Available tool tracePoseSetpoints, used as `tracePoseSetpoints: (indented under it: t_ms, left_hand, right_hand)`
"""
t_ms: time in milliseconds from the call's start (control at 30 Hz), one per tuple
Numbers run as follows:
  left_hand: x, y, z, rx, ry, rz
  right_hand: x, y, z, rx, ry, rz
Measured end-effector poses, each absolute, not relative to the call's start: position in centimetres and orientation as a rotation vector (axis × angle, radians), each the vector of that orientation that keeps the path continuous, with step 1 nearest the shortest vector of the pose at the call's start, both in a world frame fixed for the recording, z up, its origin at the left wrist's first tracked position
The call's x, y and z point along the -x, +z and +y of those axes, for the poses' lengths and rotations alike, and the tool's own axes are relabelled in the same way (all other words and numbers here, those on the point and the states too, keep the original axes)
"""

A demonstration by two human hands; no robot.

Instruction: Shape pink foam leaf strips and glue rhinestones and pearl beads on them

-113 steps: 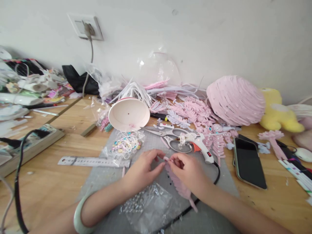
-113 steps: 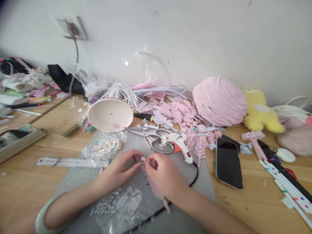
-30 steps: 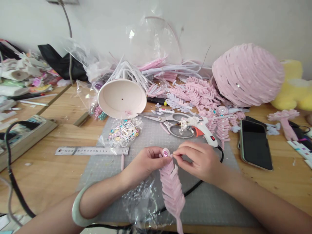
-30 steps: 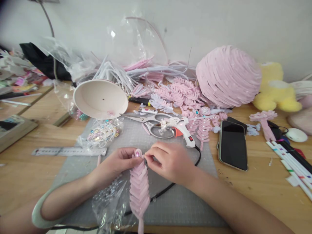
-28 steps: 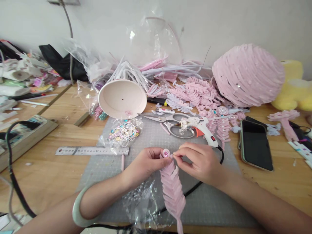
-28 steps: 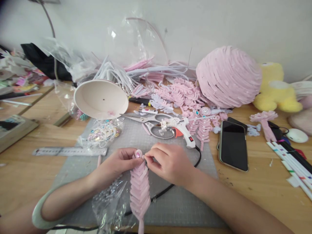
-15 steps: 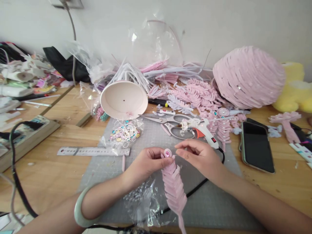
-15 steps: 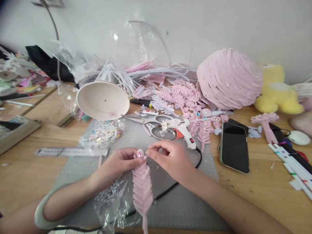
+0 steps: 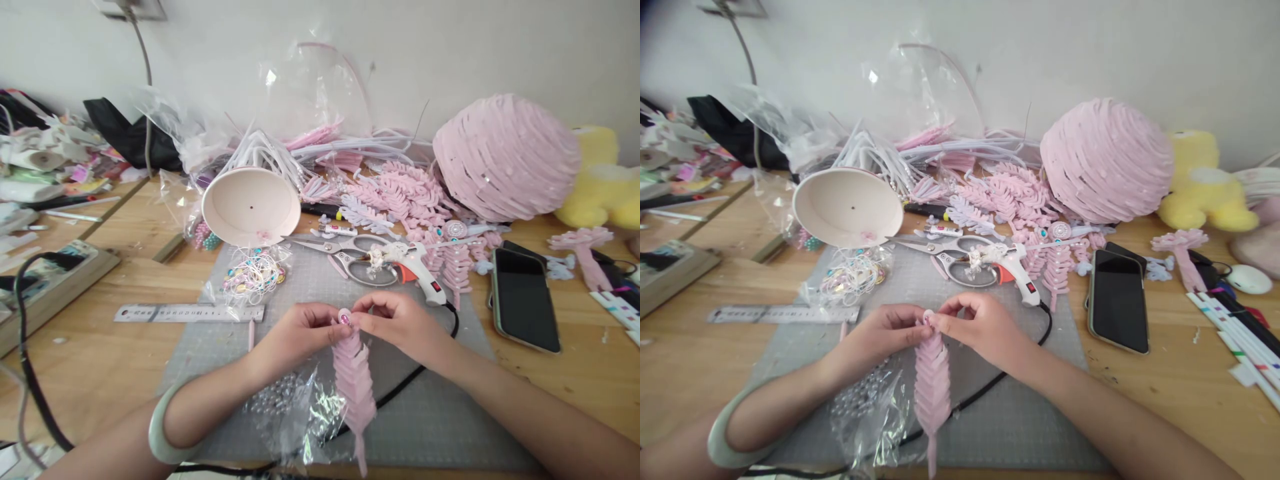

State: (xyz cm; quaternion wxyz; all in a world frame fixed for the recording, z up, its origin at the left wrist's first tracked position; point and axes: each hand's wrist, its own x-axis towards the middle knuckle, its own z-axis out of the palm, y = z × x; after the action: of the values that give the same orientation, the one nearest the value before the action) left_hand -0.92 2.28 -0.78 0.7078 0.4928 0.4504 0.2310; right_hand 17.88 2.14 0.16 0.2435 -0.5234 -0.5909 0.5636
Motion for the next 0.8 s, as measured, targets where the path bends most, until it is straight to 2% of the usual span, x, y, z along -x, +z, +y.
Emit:
tracePoseSetpoints:
  t_ms: [267,400,533,800]
  left_hand:
    - [0.8,-0.7,2.3,-1.203,0.511,0.966]
    - [1.8,0.1,3.0,-1.581,0.571,1.019]
    - [2.7,0.4,3.8,-1.970,0.590,0.796]
    - [2.9,0.0,4.0,-2.161,0.681,0.801]
  right_hand:
    - [-17.7,0.1,2.0,1.465,1.515,-1.651]
    - [-18.1,0.3,2.2,1.455,1.601,-1.534]
    - [-18.3,0.3,2.4,1.464,1.675,-1.484]
    - [-18.2,0.4,2.1,1.390,1.790,-1.379]
